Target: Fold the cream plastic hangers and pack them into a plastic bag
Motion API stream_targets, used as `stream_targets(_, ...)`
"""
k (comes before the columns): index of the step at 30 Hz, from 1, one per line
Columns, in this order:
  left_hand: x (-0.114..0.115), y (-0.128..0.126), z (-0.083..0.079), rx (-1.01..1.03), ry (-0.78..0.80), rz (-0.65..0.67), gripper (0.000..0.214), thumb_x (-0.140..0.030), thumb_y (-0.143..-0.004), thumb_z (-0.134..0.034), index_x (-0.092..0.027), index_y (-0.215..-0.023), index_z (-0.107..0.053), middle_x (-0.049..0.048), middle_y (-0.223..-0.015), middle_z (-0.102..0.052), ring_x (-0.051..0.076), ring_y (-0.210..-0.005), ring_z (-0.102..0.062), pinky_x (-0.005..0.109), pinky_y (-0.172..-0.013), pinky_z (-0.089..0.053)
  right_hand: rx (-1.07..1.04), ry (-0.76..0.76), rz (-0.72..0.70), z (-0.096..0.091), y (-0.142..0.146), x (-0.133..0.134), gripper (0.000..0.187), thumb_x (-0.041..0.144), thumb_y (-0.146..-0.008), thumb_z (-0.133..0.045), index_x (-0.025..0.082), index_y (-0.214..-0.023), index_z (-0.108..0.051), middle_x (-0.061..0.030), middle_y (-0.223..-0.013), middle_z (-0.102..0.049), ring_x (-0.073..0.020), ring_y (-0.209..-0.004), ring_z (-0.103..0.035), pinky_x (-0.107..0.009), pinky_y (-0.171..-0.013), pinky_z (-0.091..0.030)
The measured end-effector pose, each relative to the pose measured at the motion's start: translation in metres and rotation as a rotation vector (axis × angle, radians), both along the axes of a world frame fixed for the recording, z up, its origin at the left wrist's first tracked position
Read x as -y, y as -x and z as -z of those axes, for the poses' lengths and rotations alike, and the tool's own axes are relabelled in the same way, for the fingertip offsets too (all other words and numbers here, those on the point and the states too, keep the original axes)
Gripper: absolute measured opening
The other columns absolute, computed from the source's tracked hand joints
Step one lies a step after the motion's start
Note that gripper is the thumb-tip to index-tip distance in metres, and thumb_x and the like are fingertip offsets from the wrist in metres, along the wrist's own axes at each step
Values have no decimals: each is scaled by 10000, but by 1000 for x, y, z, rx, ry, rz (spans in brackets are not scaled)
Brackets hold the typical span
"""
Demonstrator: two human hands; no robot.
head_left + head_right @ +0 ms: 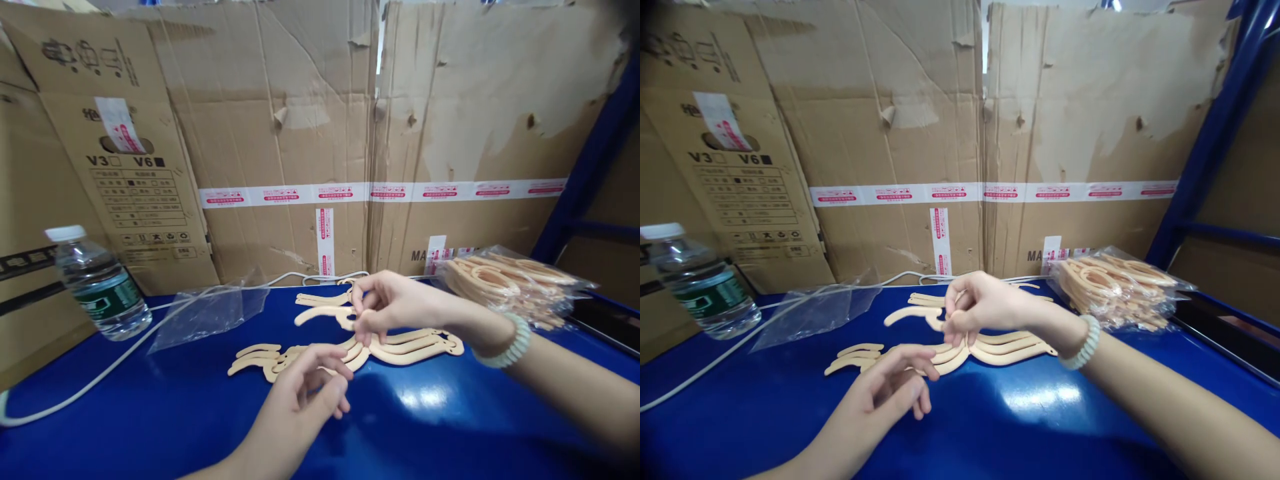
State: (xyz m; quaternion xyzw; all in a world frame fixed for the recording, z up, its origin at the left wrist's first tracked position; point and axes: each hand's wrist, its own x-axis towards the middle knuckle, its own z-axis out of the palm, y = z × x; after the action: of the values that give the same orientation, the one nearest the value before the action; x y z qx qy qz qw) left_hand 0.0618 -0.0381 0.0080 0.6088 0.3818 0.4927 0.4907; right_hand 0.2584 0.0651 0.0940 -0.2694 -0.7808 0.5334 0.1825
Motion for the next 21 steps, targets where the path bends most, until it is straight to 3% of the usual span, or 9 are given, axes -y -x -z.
stream_targets(3, -3, 0, 0, 62, 58, -80, 411, -546, -834, -671, -149, -937, -644, 34, -765, -661, 135, -606, -606, 245, -584, -507, -34, 160, -106, 15, 11, 17, 209, 160, -744, -700, 176, -776, -494, -3, -671, -709, -138, -599, -697, -179, -486, -536)
stream_targets(6, -2, -1, -3, 64, 79, -108, 439, -575, -812, -687, -138, -835, -658, 31, -669, -663, 149, -614, -603, 240, -582, -498, -24, 226, -130, 28, 18, 26, 254, 179, -749, -734, 175, -787, -483, 16, -649, -688, -117, -562, -681, -172, -482, -541)
stream_targets(10, 1, -2, -7, 69, 78, -91, 438, -577, -783, -722, -147, -831, -656, 15, -649, -665, 142, -599, -592, 233, -564, -488, -15, 201, -101, 35, 23, 32, 317, 271, -736, -797, 165, -787, -502, 12, -645, -676, -121, -585, -677, -173, -495, -539)
stream_targets(14, 1, -1, -4, 117, 101, -63, 417, -568, -827, -688, -157, -843, -618, 12, -741, -663, 135, -641, -601, 247, -602, -503, -32, 112, -133, 26, 21, 26, 330, 368, -751, -801, 156, -827, -559, -6, -690, -686, -123, -630, -667, -175, -522, -519)
stream_targets(15, 0, -1, -2, 140, 112, -67, 420, -575, -835, -676, -161, -846, -604, 12, -784, -655, 132, -645, -605, 252, -602, -506, -37, 58, -126, 22, 19, 22, 324, 416, -792, -759, 152, -844, -580, -23, -723, -697, -129, -649, -669, -184, -532, -522)
stream_targets(17, 0, 0, 3, 169, 131, -75, 433, -594, -846, -652, -167, -863, -583, 5, -817, -628, 128, -640, -614, 257, -588, -507, 17, -190, -34, 14, 11, 8, 322, 467, -903, -613, 146, -871, -610, -51, -778, -714, -143, -686, -679, -209, -559, -532)
stream_targets(19, -1, 0, 7, 166, 147, -58, 438, -602, -859, -629, -169, -870, -565, 0, -793, -617, 124, -613, -618, 253, -562, -498, 134, -522, 125, 10, 1, -11, 269, 386, -955, -524, 148, -882, -626, -60, -808, -724, -158, -721, -684, -245, -620, -539)
stream_targets(21, 0, -1, 9, 158, 156, -38, 435, -598, -866, -623, -171, -856, -542, -5, -746, -623, 117, -571, -609, 242, -531, -483, 247, -722, 258, 10, -9, -31, 127, 231, -904, -556, 151, -863, -646, -59, -804, -723, -180, -749, -678, -287, -701, -523)
